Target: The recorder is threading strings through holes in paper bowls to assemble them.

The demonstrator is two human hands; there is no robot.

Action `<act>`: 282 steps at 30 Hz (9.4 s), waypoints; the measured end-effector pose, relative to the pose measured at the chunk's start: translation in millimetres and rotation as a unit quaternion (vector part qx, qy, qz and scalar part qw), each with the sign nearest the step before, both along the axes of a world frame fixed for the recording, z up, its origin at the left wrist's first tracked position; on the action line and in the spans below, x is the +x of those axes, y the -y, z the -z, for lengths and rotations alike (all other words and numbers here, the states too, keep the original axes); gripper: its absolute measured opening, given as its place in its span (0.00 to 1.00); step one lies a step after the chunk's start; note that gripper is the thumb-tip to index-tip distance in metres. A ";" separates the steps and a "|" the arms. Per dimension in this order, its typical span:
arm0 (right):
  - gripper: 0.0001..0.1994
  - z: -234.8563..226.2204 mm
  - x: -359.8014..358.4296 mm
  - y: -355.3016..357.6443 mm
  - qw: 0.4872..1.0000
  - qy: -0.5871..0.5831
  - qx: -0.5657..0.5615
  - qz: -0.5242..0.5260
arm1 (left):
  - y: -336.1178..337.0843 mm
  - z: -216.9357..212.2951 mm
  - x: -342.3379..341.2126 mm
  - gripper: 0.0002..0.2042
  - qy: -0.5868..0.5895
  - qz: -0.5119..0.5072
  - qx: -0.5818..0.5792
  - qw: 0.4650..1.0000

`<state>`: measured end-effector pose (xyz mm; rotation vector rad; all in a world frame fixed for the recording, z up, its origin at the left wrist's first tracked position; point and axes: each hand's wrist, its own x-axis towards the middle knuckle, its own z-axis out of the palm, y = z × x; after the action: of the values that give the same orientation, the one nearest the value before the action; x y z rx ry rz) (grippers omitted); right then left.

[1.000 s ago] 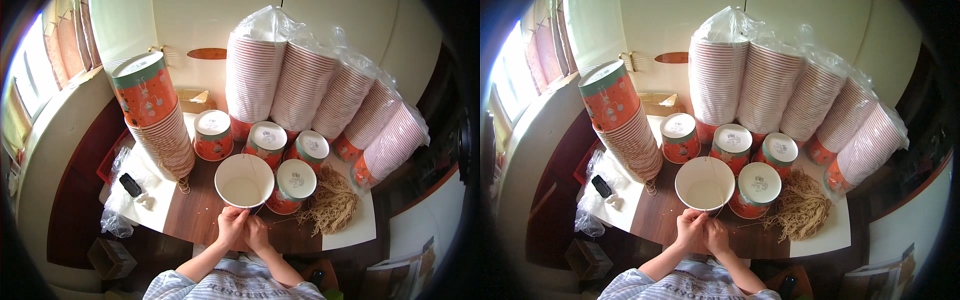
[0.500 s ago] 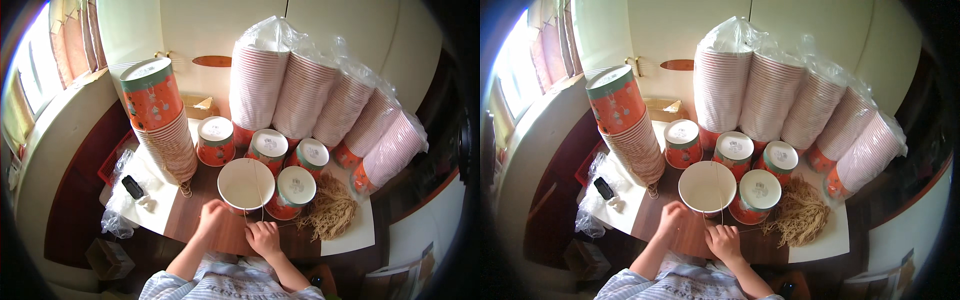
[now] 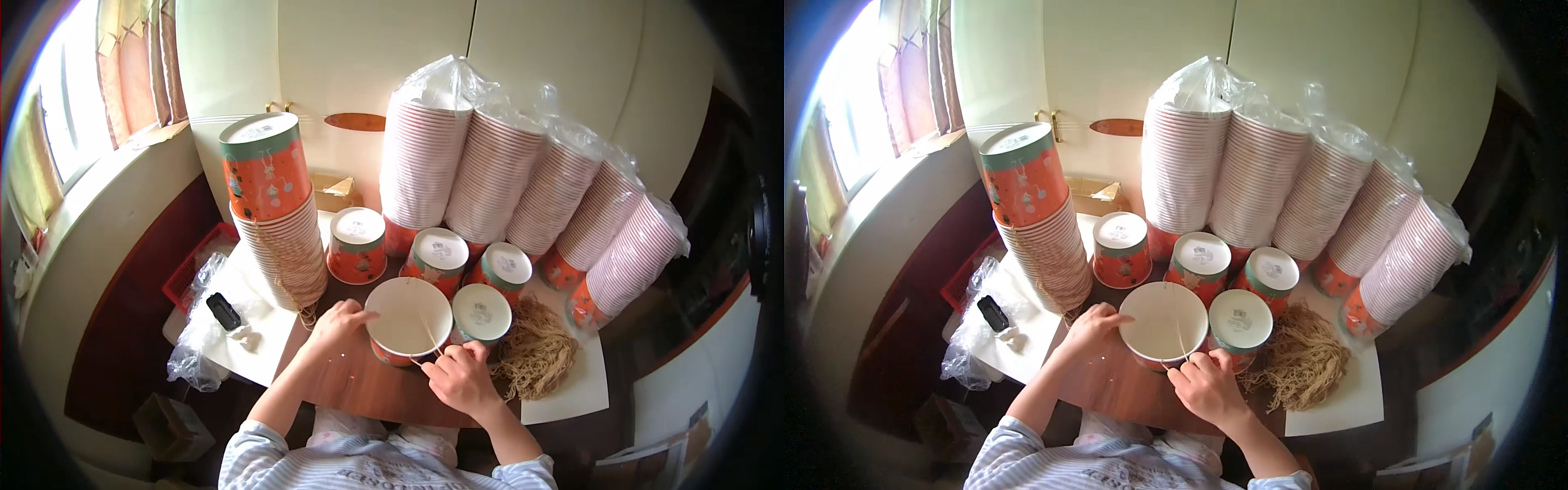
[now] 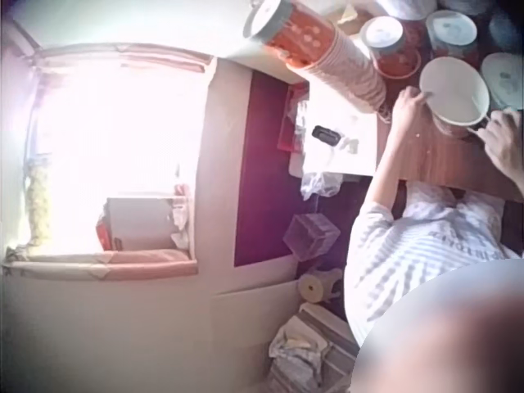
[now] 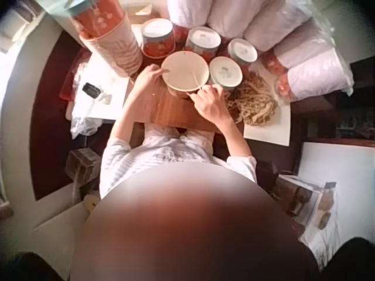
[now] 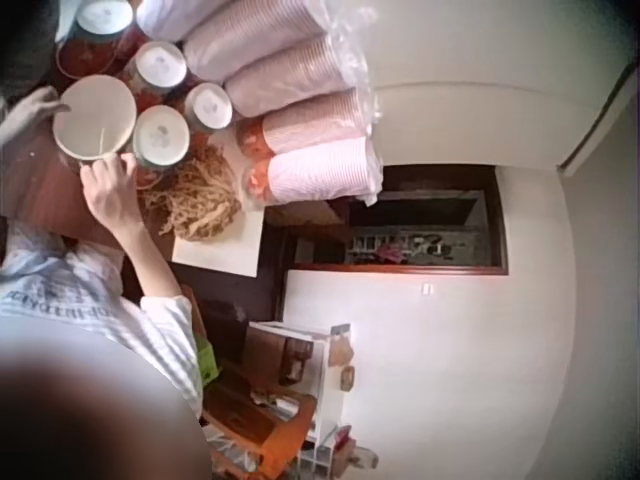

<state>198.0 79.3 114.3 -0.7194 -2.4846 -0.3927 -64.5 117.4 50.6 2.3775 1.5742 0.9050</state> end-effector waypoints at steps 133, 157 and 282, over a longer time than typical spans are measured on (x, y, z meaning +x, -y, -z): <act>0.12 64.6 55.1 -50.1 0.962 -0.157 -0.070 0.214 | 18.8 -75.4 22.5 0.15 0.053 -0.021 0.182 0.982; 0.11 63.3 39.1 -39.7 0.409 -0.639 -0.648 -0.070 | 50.8 -53.1 27.1 0.25 0.548 0.122 -0.155 0.813; 0.07 60.1 -54.8 -35.2 0.864 -0.070 -0.488 -0.103 | 100.1 8.1 51.8 0.10 0.270 -0.073 -0.137 0.950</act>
<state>143.2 114.5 54.2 -0.7703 -2.4730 1.0428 -12.7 17.3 42.5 1.6549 1.5332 1.1517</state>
